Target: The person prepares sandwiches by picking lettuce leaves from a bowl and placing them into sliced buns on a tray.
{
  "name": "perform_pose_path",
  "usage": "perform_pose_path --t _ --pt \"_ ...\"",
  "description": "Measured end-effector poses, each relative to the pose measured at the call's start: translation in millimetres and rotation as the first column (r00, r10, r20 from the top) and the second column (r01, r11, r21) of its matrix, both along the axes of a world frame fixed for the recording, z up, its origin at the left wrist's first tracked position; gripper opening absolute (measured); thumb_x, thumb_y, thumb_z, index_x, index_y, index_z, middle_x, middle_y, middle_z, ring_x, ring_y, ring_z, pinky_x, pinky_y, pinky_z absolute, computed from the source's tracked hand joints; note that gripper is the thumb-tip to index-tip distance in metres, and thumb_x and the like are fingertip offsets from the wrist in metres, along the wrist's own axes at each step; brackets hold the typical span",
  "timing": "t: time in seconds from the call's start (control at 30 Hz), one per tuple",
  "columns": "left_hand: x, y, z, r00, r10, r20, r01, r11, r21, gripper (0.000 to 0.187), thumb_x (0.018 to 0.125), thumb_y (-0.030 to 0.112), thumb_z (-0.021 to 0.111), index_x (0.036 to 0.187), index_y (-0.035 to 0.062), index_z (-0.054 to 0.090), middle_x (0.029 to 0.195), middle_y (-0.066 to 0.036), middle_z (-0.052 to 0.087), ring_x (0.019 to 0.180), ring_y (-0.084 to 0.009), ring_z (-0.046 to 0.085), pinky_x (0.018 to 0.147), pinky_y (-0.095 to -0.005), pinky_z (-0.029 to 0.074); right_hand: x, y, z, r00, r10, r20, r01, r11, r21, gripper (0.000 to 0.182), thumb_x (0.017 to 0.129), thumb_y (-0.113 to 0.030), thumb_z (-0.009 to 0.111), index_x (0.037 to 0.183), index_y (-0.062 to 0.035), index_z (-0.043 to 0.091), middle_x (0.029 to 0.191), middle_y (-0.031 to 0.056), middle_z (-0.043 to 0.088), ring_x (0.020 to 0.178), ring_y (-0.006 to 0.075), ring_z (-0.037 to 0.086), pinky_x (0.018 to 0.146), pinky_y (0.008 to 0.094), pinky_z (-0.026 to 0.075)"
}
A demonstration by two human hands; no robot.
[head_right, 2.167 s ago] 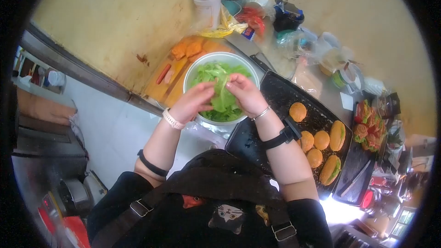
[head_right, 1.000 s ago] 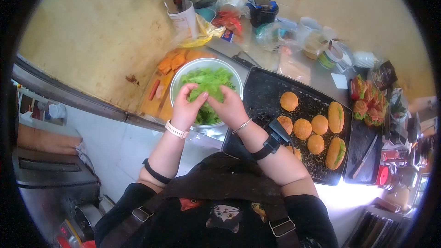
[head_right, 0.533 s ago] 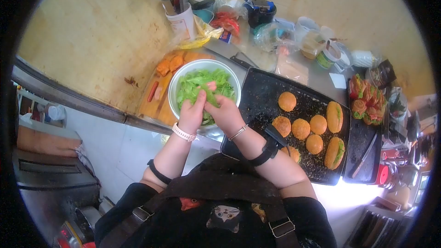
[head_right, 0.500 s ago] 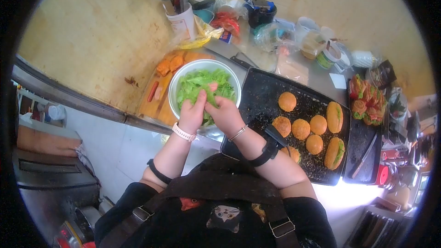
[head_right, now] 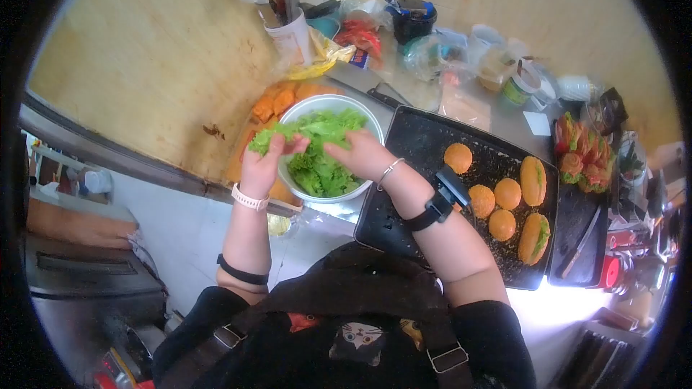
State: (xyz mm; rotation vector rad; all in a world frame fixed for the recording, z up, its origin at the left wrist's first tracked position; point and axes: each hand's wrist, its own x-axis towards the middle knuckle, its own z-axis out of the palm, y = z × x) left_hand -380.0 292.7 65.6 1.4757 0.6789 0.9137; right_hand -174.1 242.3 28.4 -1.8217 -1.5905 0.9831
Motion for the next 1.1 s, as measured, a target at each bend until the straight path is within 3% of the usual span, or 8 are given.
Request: perform_pose_path --t 0.1,0.2,0.3,0.5,0.53,0.77,0.93,1.1 --pt "1 -1 13 0.968 -0.145 -0.207 0.151 0.988 0.013 0.022 0.089 0.020 0.061 0.095 -0.0013 0.066 0.087 -0.006 0.068 0.076 -0.0114 0.060 0.068 -0.0248 0.048 -13 6 -16 0.938 -0.119 -0.326 0.284 0.803 0.524 0.036 0.088 -0.030 0.060 0.097 0.0053 0.061 0.094 0.0136 0.063 0.088 0.0209 0.062 0.077 0.0315 0.049" --pt "13 -6 8 0.878 -0.296 -0.376 0.304 0.952 -0.039 0.024 0.081 0.019 0.069 0.092 -0.0018 0.066 0.079 -0.005 0.067 0.071 -0.0116 0.060 0.064 -0.0259 0.047 -11 -31 39 0.645 0.119 -0.755 -0.074 0.993 0.093 0.020 0.085 -0.014 0.064 0.095 0.0026 0.060 0.095 0.0055 0.063 0.086 0.0134 0.060 0.078 0.0260 0.049" --pt "40 -18 1 0.754 -0.292 -0.588 0.413 0.907 0.080 0.027 0.073 0.020 0.075 0.087 -0.0009 0.067 0.068 -0.010 0.063 0.061 -0.0166 0.059 0.058 -0.0303 0.046 -1 -52 13 0.707 -0.031 -0.706 0.112 0.991 0.069 0.015 0.080 -0.001 0.066 0.093 -0.0014 0.060 0.092 0.0014 0.062 0.084 0.0072 0.058 0.076 0.0216 0.048" --pt "104 -69 -16 0.647 -0.430 -0.630 0.646 0.748 0.153 0.027 0.073 0.025 0.075 0.082 -0.0002 0.067 0.061 -0.010 0.060 0.054 -0.0219 0.056 0.056 -0.0311 0.045 39 -159 -22 0.370 -0.221 -0.902 0.569 0.821 0.032 0.028 0.079 0.004 0.061 0.105 -0.0021 0.053 0.091 0.0037 0.059 0.079 0.0109 0.059 0.067 0.0226 0.048" --pt "117 -78 -9 0.499 -0.569 -0.654 0.679 0.726 -0.113 0.031 0.074 0.020 0.075 0.096 -0.0004 0.066 0.076 -0.009 0.063 0.068 -0.0137 0.059 0.065 -0.0283 0.048 47 -183 -16 0.300 -0.277 -0.913 0.656 0.755 -0.013 0.030 0.080 0.004 0.059 0.108 -0.0020 0.052 0.094 0.0051 0.059 0.081 0.0125 0.059 0.068 0.0233 0.049" --pt "204 -116 -115 0.566 -0.319 -0.760 0.775 0.520 0.359 0.071 0.069 0.026 0.077 0.128 0.0052 0.044 0.127 -0.018 0.046 0.115 -0.0330 0.048 0.098 -0.0373 0.041 107 -352 -67 -0.255 -0.284 -0.924 0.849 0.391 -0.355 0.033 0.087 0.002 0.050 0.120 -0.0012 0.049 0.099 0.0091 0.060 0.085 0.0185 0.060 0.073 0.0288 0.051" --pt "252 -144 -126 0.373 -0.127 -0.919 0.820 0.509 0.263 0.088 0.065 0.026 0.079 0.137 0.0073 0.033 0.130 -0.018 0.042 0.120 -0.0374 0.042 0.101 -0.0406 0.037 88 -368 -92 0.172 -0.874 -0.454 0.969 0.232 -0.080 0.040 0.080 -0.006 0.066 0.118 -0.0049 0.052 0.086 0.0062 0.064 0.071 0.0120 0.057 0.066 0.0226 0.046" --pt "248 -131 -145 0.594 -0.327 -0.735 0.716 0.630 0.299 0.098 0.061 0.017 0.083 0.139 0.0078 0.025 0.128 -0.019 0.040 0.118 -0.0343 0.043 0.101 -0.0401 0.037 74 -344 -71 0.251 -0.949 -0.189 0.960 0.220 0.173 0.038 0.076 -0.010 0.072 0.108 -0.0058 0.052 0.074 0.0032 0.062 0.065 0.0084 0.053 0.059 0.0232 0.043"
